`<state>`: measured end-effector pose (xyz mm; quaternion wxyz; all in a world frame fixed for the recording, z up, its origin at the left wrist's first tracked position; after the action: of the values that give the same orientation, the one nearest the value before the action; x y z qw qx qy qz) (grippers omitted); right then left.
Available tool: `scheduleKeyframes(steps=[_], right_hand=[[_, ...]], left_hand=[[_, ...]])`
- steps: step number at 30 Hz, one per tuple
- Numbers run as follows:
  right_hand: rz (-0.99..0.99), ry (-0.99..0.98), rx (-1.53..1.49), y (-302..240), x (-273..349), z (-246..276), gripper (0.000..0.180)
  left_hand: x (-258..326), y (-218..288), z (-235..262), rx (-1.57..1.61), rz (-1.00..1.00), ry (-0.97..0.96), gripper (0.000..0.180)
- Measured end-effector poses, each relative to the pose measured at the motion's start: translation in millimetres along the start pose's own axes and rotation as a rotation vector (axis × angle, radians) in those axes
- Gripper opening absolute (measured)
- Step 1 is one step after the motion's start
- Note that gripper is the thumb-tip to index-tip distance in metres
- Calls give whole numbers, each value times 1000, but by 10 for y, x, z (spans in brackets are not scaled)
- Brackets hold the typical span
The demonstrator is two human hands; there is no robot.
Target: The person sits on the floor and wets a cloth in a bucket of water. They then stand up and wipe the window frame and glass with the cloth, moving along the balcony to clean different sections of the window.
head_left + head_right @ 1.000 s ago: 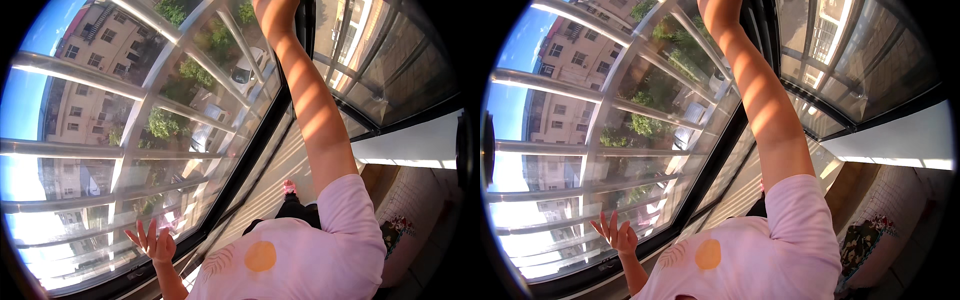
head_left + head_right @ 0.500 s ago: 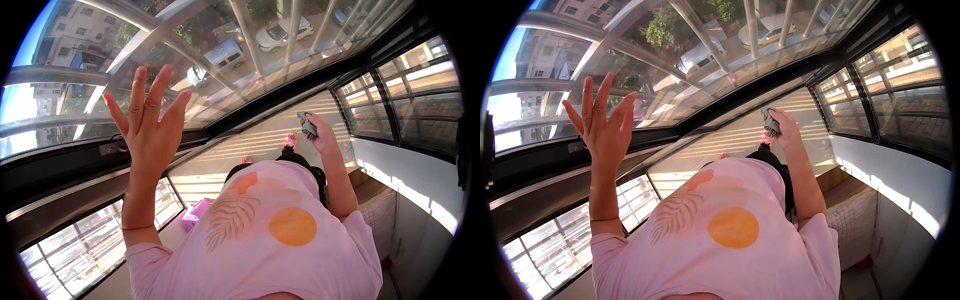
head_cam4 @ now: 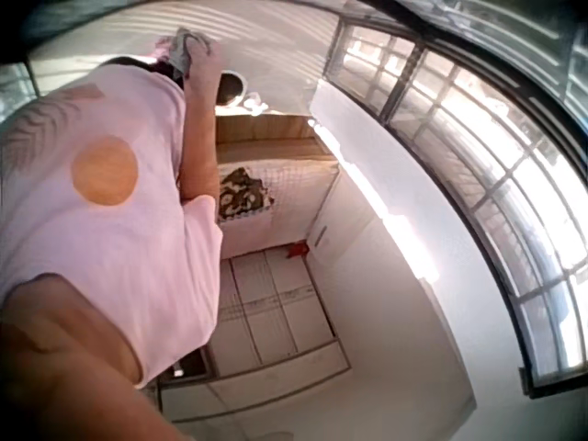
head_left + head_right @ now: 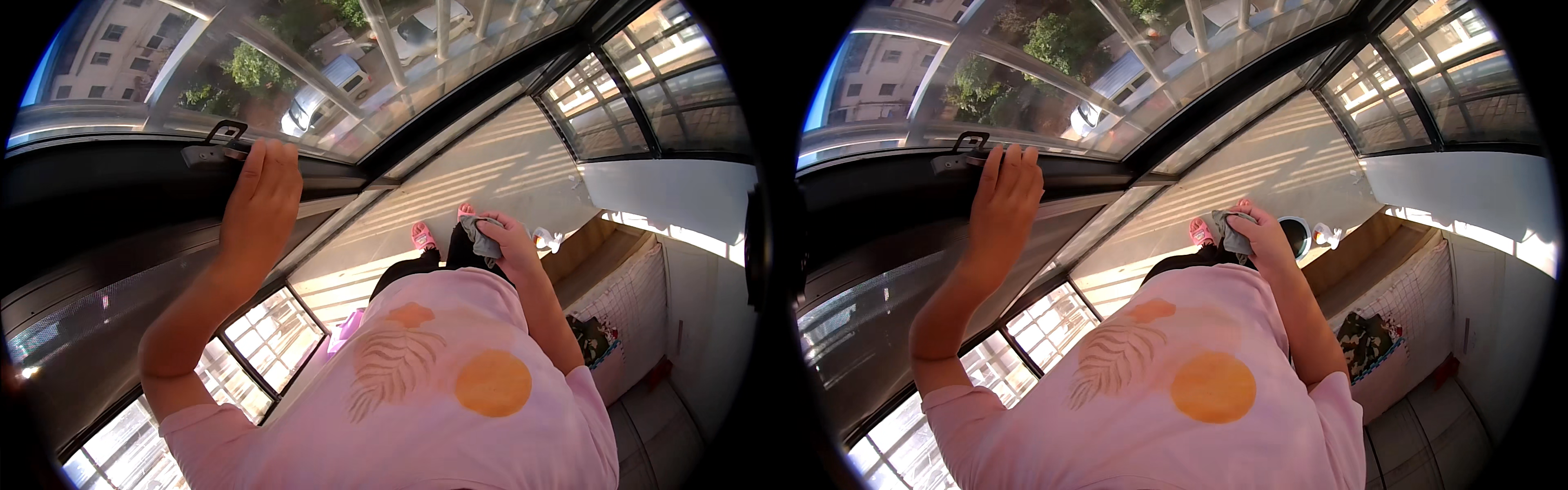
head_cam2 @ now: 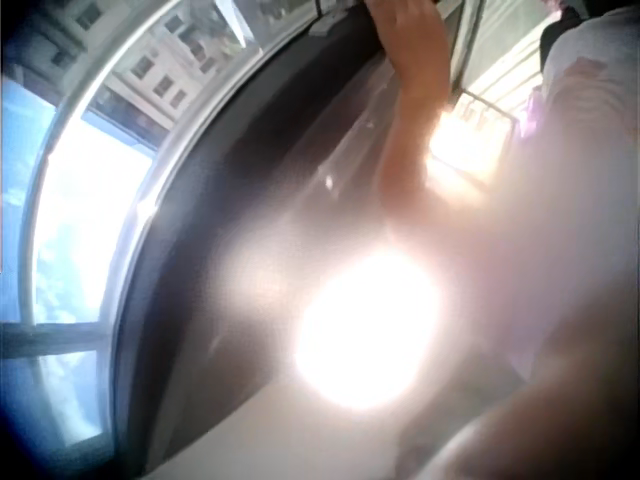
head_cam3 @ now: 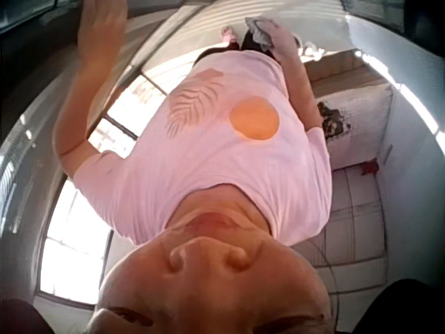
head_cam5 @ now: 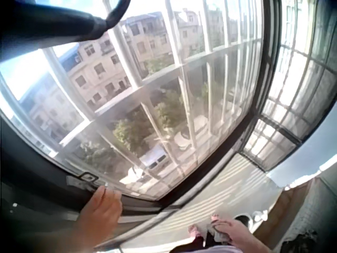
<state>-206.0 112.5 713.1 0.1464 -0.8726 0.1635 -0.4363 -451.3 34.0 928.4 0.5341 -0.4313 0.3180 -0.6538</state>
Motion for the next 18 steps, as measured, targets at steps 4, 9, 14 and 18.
scheduleKeyframes(steps=[4,9,14,18], right_hand=[[-5,92,3,125,-39,207,26],[-166,65,-51,729,-1025,113,24],[-18,5,227,1097,-2037,-264,21],[32,62,230,1374,-2604,-501,18]], left_hand=[[-110,78,-23,3,-3,-82,35],[-133,472,-185,78,-132,-84,33],[-106,619,-221,42,-100,-64,38],[-269,576,-312,220,-73,-216,35]])
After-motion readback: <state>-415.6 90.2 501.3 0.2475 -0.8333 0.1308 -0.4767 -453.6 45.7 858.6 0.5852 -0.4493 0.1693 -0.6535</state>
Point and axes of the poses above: each hand's wrist, its own x-axis away from the middle knuckle, its own z-axis out of the back of the hand, y = z × x, the point moved 8 cm from there along -x, towards the middle knuckle, and after that the axes turned 14 degrees about -x, right-handed, at the moved point
